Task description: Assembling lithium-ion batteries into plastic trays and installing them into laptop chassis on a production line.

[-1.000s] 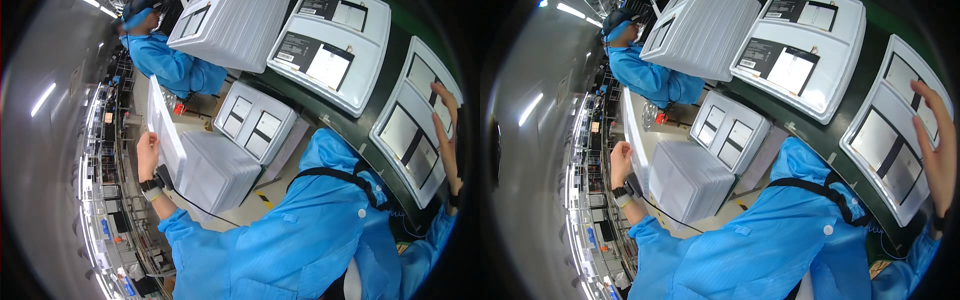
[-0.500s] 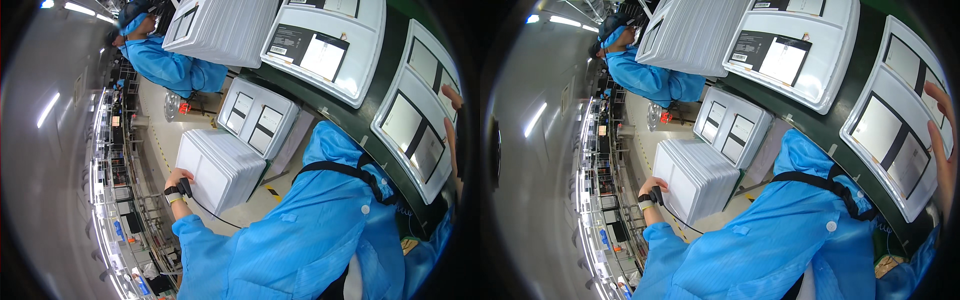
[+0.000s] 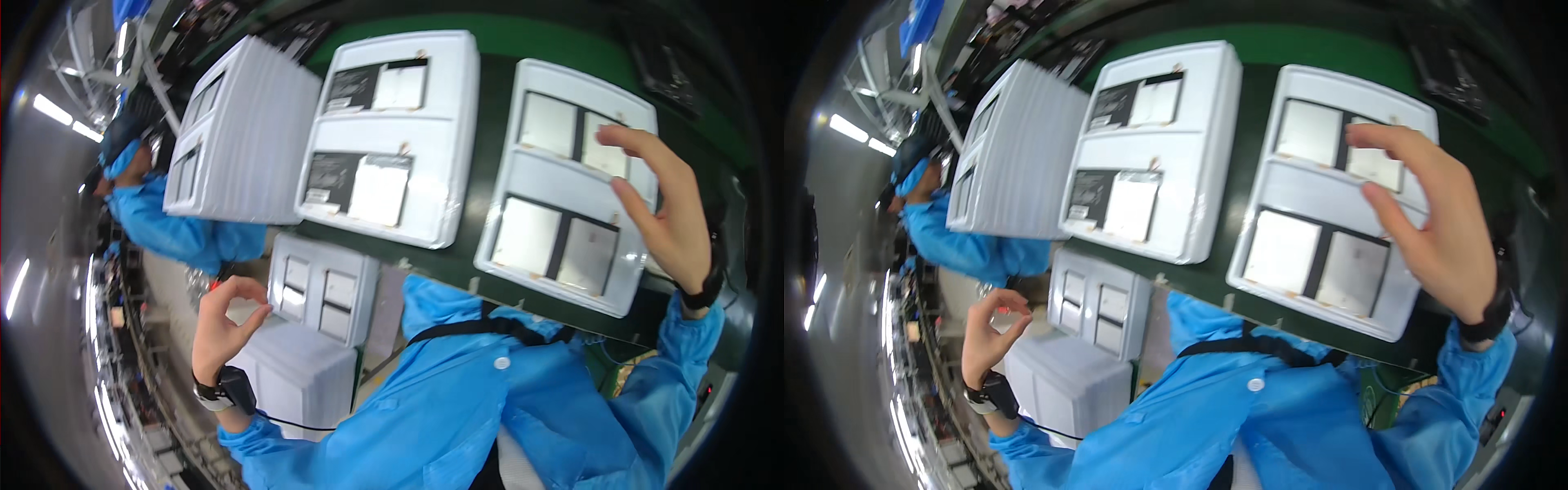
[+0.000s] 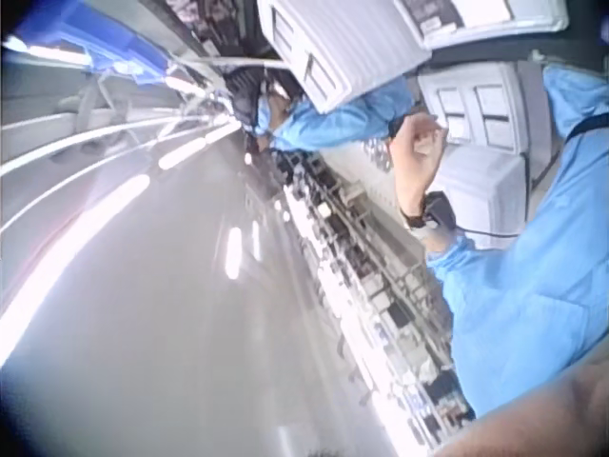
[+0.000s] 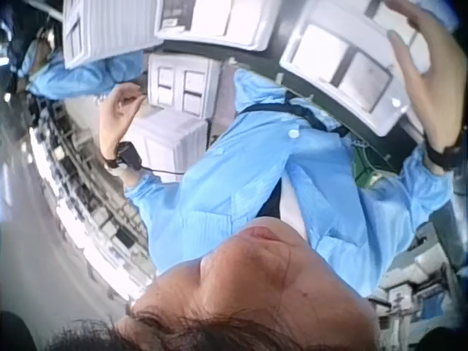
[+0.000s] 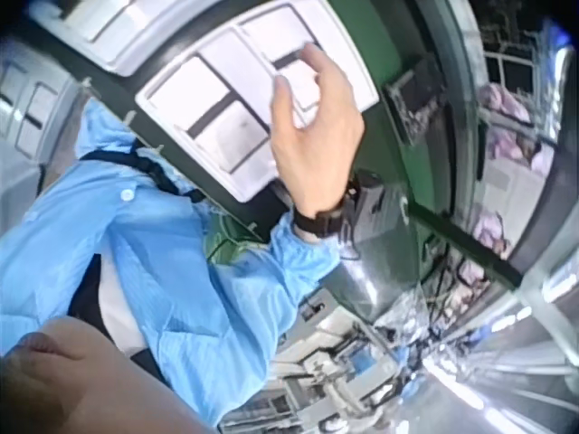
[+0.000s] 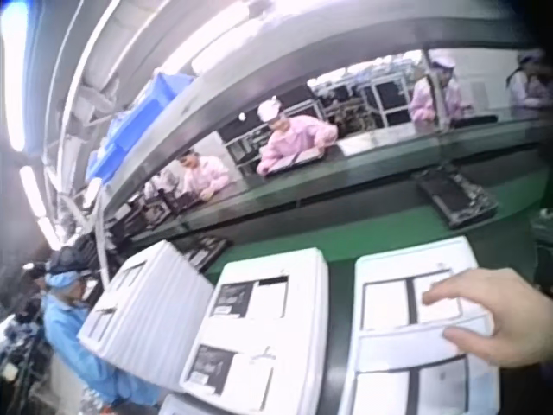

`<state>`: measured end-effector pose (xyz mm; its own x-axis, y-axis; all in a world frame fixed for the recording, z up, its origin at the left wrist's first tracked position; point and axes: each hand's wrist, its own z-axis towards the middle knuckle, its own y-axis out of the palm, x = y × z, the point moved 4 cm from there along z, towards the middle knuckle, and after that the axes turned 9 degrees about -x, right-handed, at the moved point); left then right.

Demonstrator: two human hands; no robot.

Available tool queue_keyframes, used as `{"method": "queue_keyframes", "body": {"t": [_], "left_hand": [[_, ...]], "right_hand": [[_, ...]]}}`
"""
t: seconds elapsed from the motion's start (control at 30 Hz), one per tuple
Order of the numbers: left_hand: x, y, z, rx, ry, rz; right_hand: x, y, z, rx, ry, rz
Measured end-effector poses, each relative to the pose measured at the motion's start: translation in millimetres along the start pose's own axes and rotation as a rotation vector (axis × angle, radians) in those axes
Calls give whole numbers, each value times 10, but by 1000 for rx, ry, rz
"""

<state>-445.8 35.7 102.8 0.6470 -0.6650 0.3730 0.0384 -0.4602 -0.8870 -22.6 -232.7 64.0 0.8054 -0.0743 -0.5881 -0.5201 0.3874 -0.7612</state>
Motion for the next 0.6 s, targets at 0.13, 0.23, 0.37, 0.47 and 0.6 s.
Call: {"method": "queue_keyframes", "body": {"t": [0.13, 0.23, 0.37, 0.47, 0.6], "left_hand": [[1147, 76, 1093, -185, 542, 49], [1758, 221, 1871, -200, 784, 226], [2110, 317, 2856, -77, 842, 372], [1745, 10, 3484, -103, 614, 435], [960, -55, 3859, -203, 421, 422]], "right_hand": [[15, -221, -77, 62, 52, -20], [-48, -394, -72, 150, 23, -32], [23, -495, -45, 231, 35, 9], [25, -571, -66, 209, 89, -26], [185, -549, 11, 217, 124, 6]]}}
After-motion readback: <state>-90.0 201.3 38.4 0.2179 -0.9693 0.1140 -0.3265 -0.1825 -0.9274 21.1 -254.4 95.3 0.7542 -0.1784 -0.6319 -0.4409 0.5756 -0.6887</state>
